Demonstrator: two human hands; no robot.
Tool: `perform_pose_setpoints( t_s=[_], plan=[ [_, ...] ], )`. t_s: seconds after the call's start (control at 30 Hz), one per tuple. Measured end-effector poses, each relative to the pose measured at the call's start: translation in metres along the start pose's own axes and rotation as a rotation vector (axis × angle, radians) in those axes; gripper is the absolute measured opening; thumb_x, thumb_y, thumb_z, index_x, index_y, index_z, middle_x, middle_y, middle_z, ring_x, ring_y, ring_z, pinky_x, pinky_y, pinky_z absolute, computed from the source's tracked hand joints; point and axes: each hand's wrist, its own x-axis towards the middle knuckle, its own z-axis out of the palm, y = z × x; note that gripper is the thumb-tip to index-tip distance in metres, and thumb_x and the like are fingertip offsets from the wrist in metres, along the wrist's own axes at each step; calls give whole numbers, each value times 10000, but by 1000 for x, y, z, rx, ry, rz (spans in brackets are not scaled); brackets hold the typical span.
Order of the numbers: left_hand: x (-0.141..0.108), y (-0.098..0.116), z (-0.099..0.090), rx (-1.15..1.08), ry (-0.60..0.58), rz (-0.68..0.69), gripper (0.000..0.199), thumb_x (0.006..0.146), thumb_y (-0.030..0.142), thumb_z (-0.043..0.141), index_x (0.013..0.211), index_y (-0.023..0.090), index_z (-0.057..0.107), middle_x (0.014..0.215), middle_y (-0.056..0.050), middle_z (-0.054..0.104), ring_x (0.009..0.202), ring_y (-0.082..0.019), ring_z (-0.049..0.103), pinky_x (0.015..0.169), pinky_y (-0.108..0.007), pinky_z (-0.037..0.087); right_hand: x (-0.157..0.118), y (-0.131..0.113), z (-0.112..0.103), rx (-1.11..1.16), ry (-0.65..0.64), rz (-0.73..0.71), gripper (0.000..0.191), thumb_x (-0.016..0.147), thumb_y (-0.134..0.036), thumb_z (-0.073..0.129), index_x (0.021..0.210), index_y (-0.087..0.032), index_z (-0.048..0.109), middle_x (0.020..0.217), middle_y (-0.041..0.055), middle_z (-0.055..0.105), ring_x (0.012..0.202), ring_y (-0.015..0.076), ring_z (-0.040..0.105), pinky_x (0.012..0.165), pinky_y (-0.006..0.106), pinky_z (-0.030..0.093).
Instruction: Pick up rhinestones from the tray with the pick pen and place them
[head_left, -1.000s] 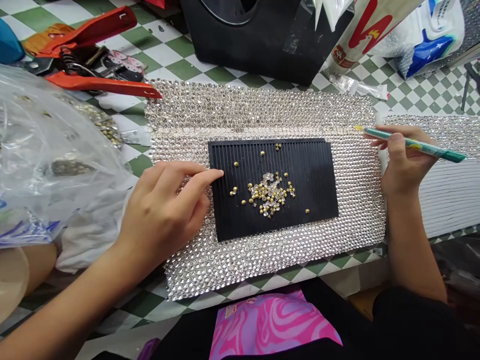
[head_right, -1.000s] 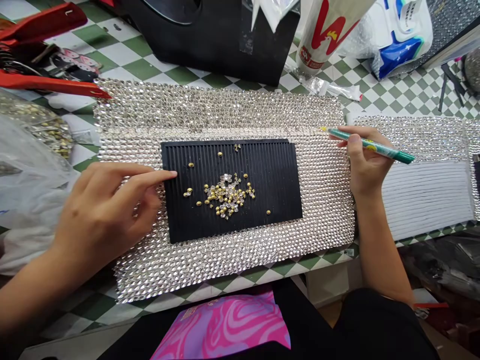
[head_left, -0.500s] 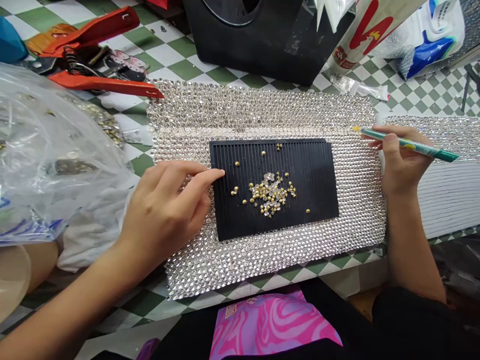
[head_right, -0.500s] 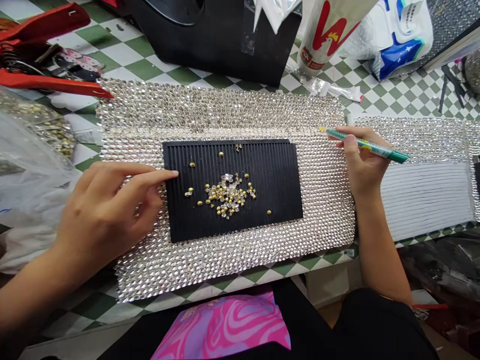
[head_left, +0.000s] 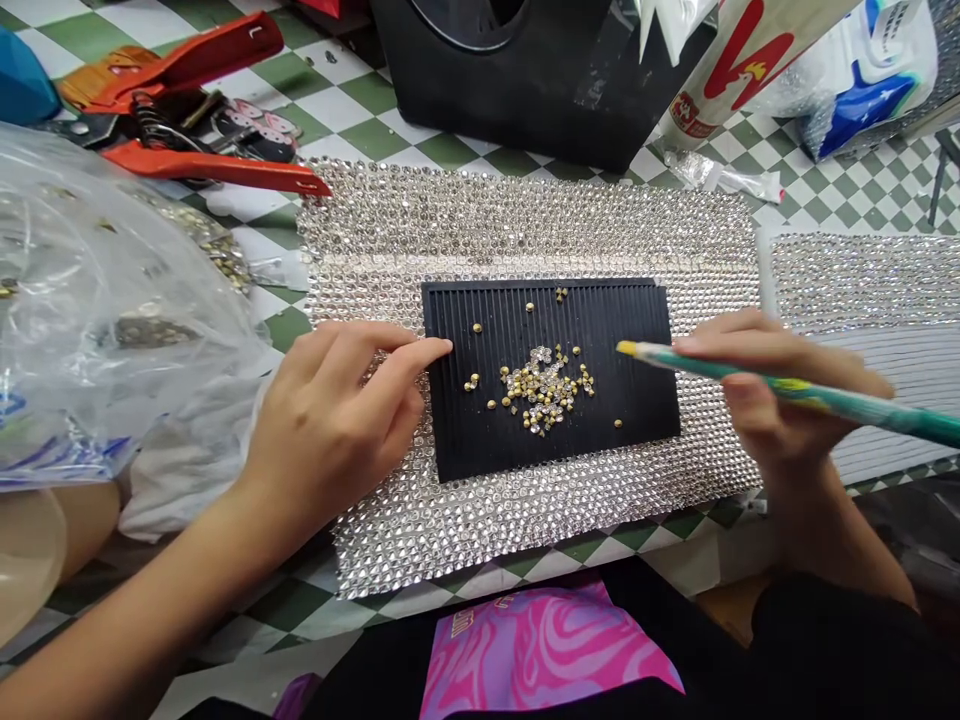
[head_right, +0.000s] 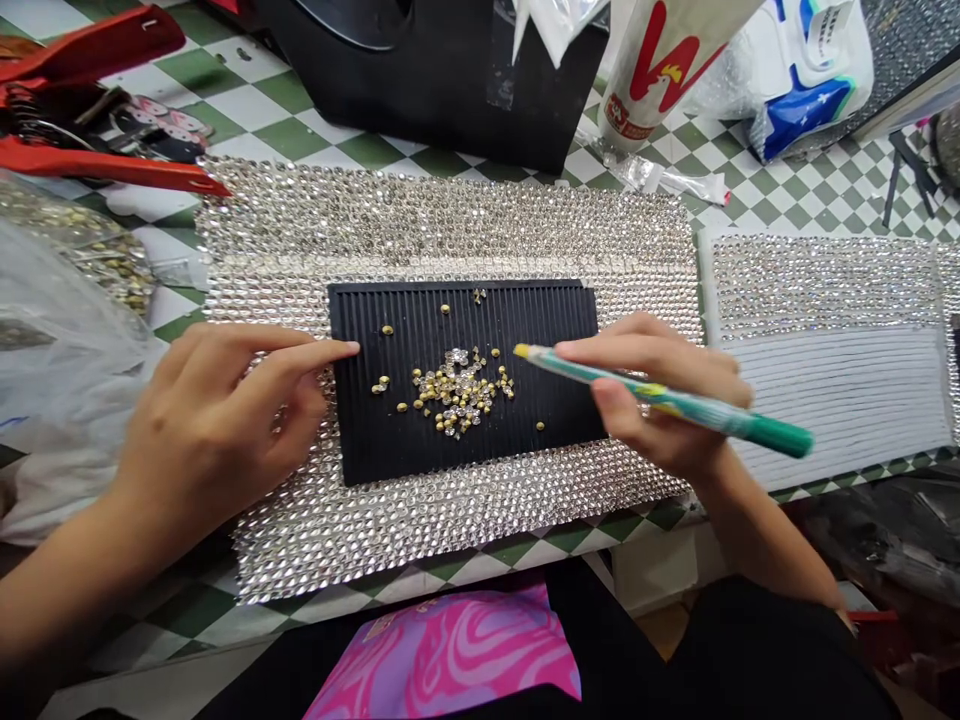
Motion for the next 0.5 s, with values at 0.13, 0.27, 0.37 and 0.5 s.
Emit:
perform_pose_setpoints(
  t_s=[0.13, 0.27, 0.37, 0.5],
  plan=[
    [2, 0, 2, 38, 39, 54, 414, 914, 134, 455, 1296, 231, 583, 1078, -99, 637, 974, -301, 614, 857, -495, 515, 7, -4, 17, -4, -212, -112, 314, 901, -149, 604, 1142, -311, 726, 862, -12, 759, 749, 133, 665, 596, 284, 536],
    [2, 1, 2, 38, 33, 46, 412, 909, 125, 459, 1289, 233, 579, 1089, -99, 638, 980, -297, 612, 860, -491, 521, 12, -1, 25, -10, -258, -120, 246, 922, -184, 595, 1105, -280, 729, 853, -12, 760, 730, 117, 656, 600, 258, 546],
    [1, 2, 0, 41, 20, 26, 408, 927, 138, 434, 1296, 258, 561, 1107, -73, 632, 994, -285, 618, 875, -491, 530, 13, -2, 28, -9, -282, -112, 221, 927, -210, 604, 1101, -268, 728, 861, -1, 762, 744, 121, 658, 607, 253, 547],
    [1, 3, -2, 65, 28, 40, 357, 942, 142, 408, 1253, 202, 572, 1090, -76, 627, 978, -271, 628, 868, -479, 546, 12, -2, 30, -15, -290, -126, 208, 924, -205, 610, 1086, -261, 729, 879, 1, 765, 745, 116, 659, 601, 246, 541]
  ],
)
